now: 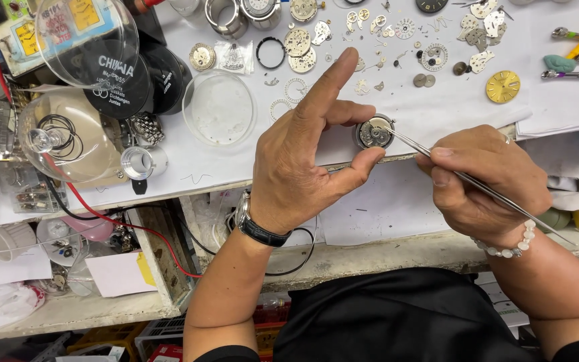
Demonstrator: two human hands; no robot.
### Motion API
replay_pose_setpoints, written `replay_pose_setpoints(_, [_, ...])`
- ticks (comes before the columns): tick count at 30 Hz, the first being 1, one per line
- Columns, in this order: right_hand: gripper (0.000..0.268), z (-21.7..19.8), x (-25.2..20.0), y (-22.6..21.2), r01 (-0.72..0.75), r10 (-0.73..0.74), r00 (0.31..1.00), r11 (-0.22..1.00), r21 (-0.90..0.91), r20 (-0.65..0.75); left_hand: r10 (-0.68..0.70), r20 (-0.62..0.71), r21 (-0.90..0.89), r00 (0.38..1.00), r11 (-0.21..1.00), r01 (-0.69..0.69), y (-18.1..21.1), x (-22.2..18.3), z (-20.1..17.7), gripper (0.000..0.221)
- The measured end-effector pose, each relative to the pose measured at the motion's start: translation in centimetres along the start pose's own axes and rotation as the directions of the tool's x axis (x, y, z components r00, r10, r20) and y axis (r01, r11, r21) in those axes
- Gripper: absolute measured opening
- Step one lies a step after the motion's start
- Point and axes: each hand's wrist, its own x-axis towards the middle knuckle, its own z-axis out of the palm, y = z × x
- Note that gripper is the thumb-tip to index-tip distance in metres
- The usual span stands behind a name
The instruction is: Searching for and installing tiny spare parts into a watch movement using tweezers at a repair bench.
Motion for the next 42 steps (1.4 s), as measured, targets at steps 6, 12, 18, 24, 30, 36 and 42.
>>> replay_pose_setpoints(6, [0.011, -0.2, -0.1, -0.1, -0.009, 0.009, 1.000, 1.000, -0.013, -0.001, 0.024, -0.003, 0.024, 1.000, 0.999, -0.024, -0.1, 0.1, 0.1, 0.084])
replay_pose_setpoints(12, [0.011, -0.3, 0.3, 0.0, -0.002, 0.000, 1.000, 0.998, 0.065, 0.028, 0.018, -0.005, 0.030, 1.000, 0.999, -0.018, -0.1, 0.1, 0.1, 0.083])
replay_pose_setpoints(18, [0.010, -0.3, 0.1, -0.2, -0.014, 0.013, 1.000, 1.000, 0.027, 0.013, 0.036, -0.010, 0.032, 0.999, 0.999, -0.036, -0.1, 0.1, 0.2, 0.083])
replay_pose_setpoints(24, [0.012, -0.5, -0.3, 0.0, -0.041, 0.041, 0.999, 0.999, 0.034, 0.005, 0.067, 0.020, 0.048, 0.998, 0.997, -0.068, 0.0, 0.2, 0.1, 0.087])
replay_pose_setpoints(30, [0.027, -2.7, -1.0, 0.0, -0.177, 0.188, 0.968, 0.981, 0.075, -0.167, 0.084, 0.005, 0.064, 0.996, 0.994, -0.085, -0.1, 0.4, 0.0, 0.086])
replay_pose_setpoints(36, [0.037, -14.6, -3.7, -0.4, -0.568, 0.520, 0.822, 0.776, -0.275, -0.232, 0.089, 0.014, 0.042, 0.996, 0.995, -0.090, 0.3, 0.8, 0.3, 0.081])
replay_pose_setpoints(42, [0.021, -17.8, -0.4, -0.8, -0.185, 0.319, 0.939, 0.783, -0.594, 0.128, -0.043, 0.045, 0.011, 0.998, 0.999, 0.043, 1.2, 1.0, 0.0, 0.083])
